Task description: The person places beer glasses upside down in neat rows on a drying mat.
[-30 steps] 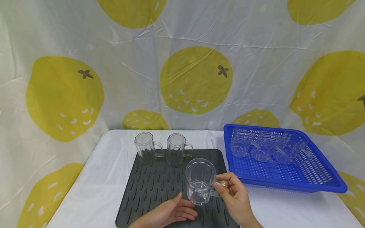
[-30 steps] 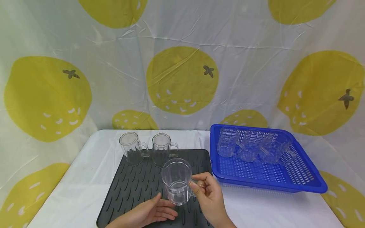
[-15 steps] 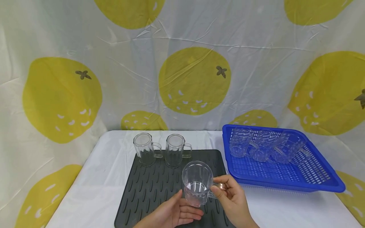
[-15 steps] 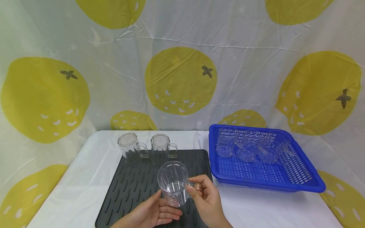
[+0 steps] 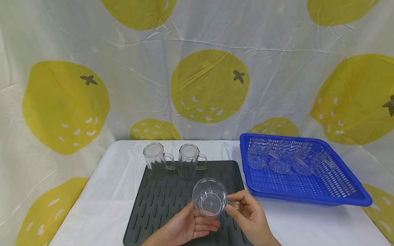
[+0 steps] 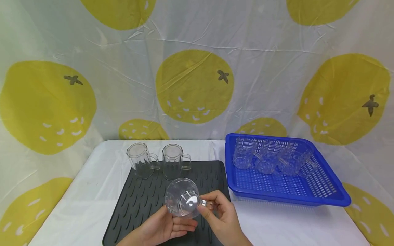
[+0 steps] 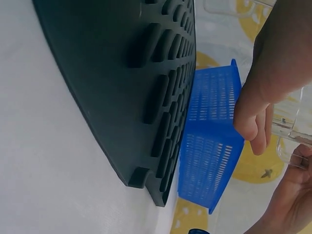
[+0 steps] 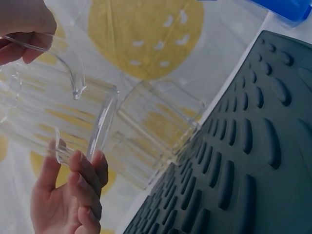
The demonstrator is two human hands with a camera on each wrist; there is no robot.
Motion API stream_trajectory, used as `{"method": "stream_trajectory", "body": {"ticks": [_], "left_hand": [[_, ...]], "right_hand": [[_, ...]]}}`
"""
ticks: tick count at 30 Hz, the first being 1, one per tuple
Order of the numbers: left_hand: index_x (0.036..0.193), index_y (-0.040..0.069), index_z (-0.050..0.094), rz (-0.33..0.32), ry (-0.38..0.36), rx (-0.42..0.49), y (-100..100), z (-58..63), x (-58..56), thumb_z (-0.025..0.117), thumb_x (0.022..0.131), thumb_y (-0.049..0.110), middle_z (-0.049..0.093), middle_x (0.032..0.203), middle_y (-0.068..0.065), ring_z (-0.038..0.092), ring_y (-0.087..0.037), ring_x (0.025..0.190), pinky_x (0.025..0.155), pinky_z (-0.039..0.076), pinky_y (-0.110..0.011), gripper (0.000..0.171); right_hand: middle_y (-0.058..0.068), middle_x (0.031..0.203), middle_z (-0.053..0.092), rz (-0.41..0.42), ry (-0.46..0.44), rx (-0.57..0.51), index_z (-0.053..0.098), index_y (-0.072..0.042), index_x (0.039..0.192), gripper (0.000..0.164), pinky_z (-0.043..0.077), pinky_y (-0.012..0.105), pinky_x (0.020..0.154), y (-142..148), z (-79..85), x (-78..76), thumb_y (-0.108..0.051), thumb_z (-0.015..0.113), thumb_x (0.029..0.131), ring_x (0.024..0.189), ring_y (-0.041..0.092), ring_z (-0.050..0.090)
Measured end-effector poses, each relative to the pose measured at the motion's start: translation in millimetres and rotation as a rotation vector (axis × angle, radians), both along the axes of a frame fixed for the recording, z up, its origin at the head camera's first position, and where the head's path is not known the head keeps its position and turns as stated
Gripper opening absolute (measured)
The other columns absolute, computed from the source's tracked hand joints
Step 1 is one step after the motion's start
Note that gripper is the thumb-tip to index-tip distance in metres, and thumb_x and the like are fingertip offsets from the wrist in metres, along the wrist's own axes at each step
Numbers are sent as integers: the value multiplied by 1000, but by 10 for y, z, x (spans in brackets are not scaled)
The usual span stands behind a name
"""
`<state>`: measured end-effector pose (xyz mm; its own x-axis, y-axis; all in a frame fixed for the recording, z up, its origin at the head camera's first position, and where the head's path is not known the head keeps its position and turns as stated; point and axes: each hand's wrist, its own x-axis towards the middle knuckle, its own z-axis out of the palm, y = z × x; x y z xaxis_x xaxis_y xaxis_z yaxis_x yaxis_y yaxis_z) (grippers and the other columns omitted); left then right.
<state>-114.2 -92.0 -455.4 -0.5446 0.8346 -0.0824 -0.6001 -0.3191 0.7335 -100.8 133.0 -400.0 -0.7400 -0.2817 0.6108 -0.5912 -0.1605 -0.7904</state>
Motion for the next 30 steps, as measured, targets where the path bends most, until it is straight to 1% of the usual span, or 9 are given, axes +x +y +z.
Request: {"method": "stream_trajectory", "body": {"ticks": [6, 10, 12, 14, 18, 20, 22, 26, 30], "left_hand": [[141, 5, 35, 21, -20, 49, 13, 44, -28, 9, 98, 53, 57, 124, -6, 53, -17, 115, 97, 38, -29, 70], [146, 9, 24, 59, -26, 51, 2, 79, -50, 12, 97, 55, 48, 133, -9, 50, -20, 118, 98, 37, -32, 68], [147, 8, 22, 68, -9, 54, -4, 92, -64, 12, 97, 55, 46, 135, -11, 47, -22, 120, 100, 35, -36, 69], [144, 5, 27, 66, 20, 50, -9, 99, -80, 10, 97, 53, 49, 132, -10, 47, -22, 120, 100, 35, -38, 69], [137, -2, 34, 70, 65, 37, -32, 119, -115, 8, 98, 51, 59, 120, -7, 53, -19, 115, 96, 40, -32, 71], [140, -2, 29, 80, 62, 36, -48, 133, -130, 10, 98, 51, 60, 119, -7, 54, -19, 114, 94, 41, -29, 71], [143, 0, 24, 98, 54, 28, -63, 149, -143, 12, 98, 51, 57, 122, -9, 53, -21, 115, 95, 40, -29, 69], [144, 4, 25, 130, 58, -21, -80, 189, -160, 12, 98, 50, 52, 128, -11, 49, -25, 119, 102, 33, -37, 66], [140, 5, 33, 137, 75, -28, -86, 223, -171, 10, 99, 47, 53, 127, -11, 47, -26, 120, 104, 28, -41, 63]], "right_hand": [[5, 83, 51, -27, 29, 87, 54, 3, 107, 32, 44, 30, 63, 17, 3, 24, 21, 53, 81, 74, 12, 49], [5, 81, 51, 1, 45, 101, 54, 5, 106, 32, 44, 31, 62, 34, -11, 27, 23, 53, 80, 71, 14, 49], [6, 81, 51, 24, 55, 100, 54, 4, 106, 33, 44, 31, 60, 40, -24, 25, 24, 53, 79, 70, 15, 49], [6, 81, 51, 59, 79, 98, 54, 3, 106, 36, 44, 31, 60, 41, -42, 19, 25, 52, 78, 69, 15, 48], [8, 81, 49, 145, 148, 95, 53, 2, 108, 42, 44, 29, 58, 33, -86, -8, 27, 52, 75, 67, 16, 45], [8, 79, 48, 164, 195, 101, 53, 2, 107, 43, 44, 27, 64, 26, -104, -26, 28, 54, 73, 66, 16, 44], [6, 77, 47, 161, 237, 113, 54, 2, 105, 42, 44, 24, 77, 19, -118, -42, 27, 57, 71, 66, 15, 44], [2, 73, 47, 122, 300, 147, 56, 0, 100, 39, 31, 26, 101, 6, -118, -50, 23, 61, 69, 66, 12, 46], [2, 75, 48, 111, 363, 157, 56, 0, 97, 35, 30, 27, 100, -9, -110, -42, 20, 64, 69, 66, 9, 48]]}}
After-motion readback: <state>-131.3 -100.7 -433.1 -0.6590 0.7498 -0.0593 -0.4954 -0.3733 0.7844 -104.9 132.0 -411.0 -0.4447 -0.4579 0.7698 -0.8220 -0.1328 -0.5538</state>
